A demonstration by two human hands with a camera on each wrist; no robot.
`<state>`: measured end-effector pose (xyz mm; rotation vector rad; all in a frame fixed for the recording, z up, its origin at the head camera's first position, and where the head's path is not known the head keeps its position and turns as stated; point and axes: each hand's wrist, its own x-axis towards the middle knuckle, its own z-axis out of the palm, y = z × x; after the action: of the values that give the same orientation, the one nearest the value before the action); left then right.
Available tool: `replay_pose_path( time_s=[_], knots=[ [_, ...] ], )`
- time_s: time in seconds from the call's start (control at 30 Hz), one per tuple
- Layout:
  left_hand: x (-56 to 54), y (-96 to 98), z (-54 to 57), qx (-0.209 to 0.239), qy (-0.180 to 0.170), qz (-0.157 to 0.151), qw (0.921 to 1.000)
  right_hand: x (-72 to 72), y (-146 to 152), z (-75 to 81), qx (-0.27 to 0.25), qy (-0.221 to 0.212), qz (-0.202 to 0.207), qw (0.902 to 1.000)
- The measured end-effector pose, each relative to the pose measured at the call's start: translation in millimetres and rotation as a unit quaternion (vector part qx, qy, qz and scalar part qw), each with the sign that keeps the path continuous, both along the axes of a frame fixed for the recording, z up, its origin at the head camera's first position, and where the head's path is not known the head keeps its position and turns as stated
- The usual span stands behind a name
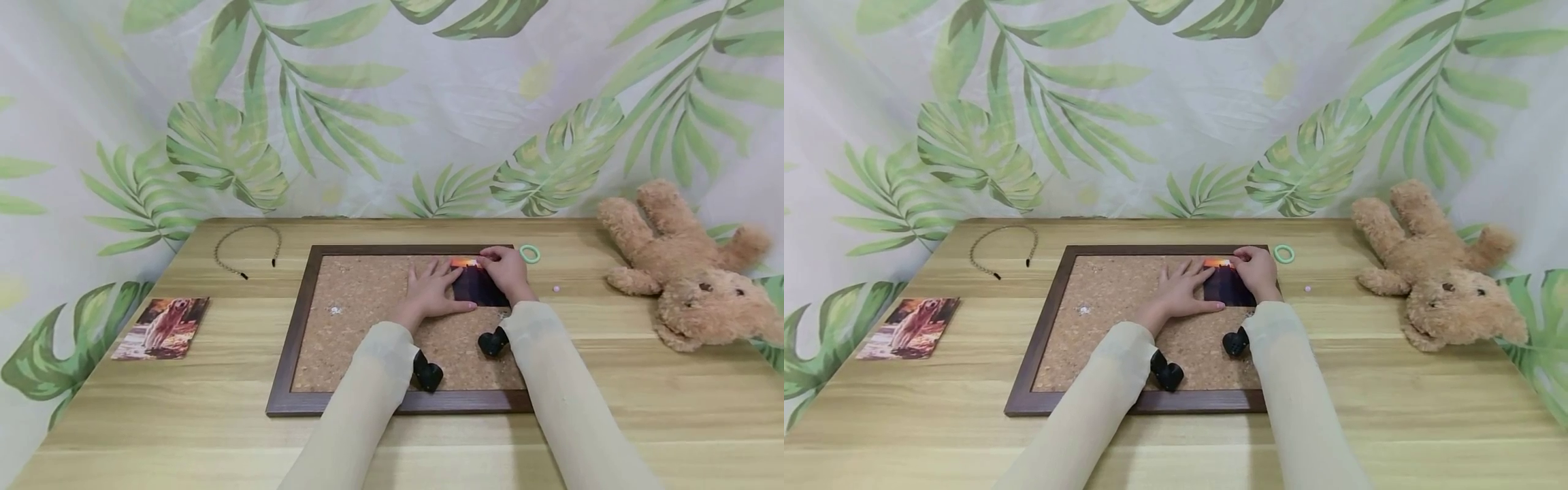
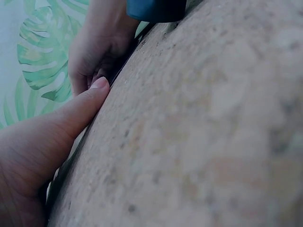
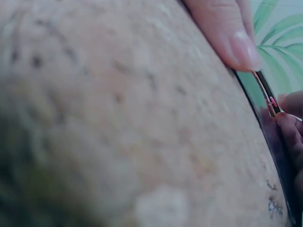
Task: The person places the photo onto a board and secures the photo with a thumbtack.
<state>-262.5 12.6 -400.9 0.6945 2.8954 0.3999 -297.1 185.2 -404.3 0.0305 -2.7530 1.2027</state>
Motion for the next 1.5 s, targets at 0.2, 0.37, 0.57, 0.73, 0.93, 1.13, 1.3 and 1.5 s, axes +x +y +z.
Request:
replay_pose_path(
  time_s=[0.2, 0.37, 0.57, 0.73, 0.93, 1.13, 1.3, 1.5],
  knots=[
    [-0.8, -0.9, -1.1, 0.002, 0.002, 0.0, 1.0, -1.3, -1, -2.6, 0.016, 0.018, -0.009, 0.9997],
    [-1.2, -0.8, -2.1, 0.005, 0.0, -0.001, 1.0, 0.1, -3, 2.3, 0.057, 0.018, 0.009, 0.9982],
    [-1.2, -0.2, -2.1, 0.001, 0.001, -0.003, 1.0, -0.5, -4, 9.2, 0.088, -0.003, 0.03, 0.9956],
    [-0.2, 0.0, 0.9, 0.001, 0.004, 0.001, 1.0, 0.5, -3, 15.6, 0.085, -0.018, 0.043, 0.9953],
    [-0.7, -3.1, 13.1, 0.063, -0.052, 0.012, 0.9966, 1.0, 2, 32.7, 0.049, -0.095, 0.092, 0.99],
    [-2.1, -20.6, 42.1, 0.137, -0.097, 0.032, 0.9853, 8.4, 7, 74.5, 0.012, -0.179, 0.168, 0.9692],
    [-1.5, -47.1, 67.6, 0.12, -0.049, 0.042, 0.9907, 11.9, 16, 104.3, 0.025, -0.115, 0.203, 0.972],
    [8.0, -98.8, 85.6, 0.131, -0.006, 0.071, 0.9889, 25.4, 26, 129.2, 0.033, -0.096, 0.194, 0.9757]
  ],
)
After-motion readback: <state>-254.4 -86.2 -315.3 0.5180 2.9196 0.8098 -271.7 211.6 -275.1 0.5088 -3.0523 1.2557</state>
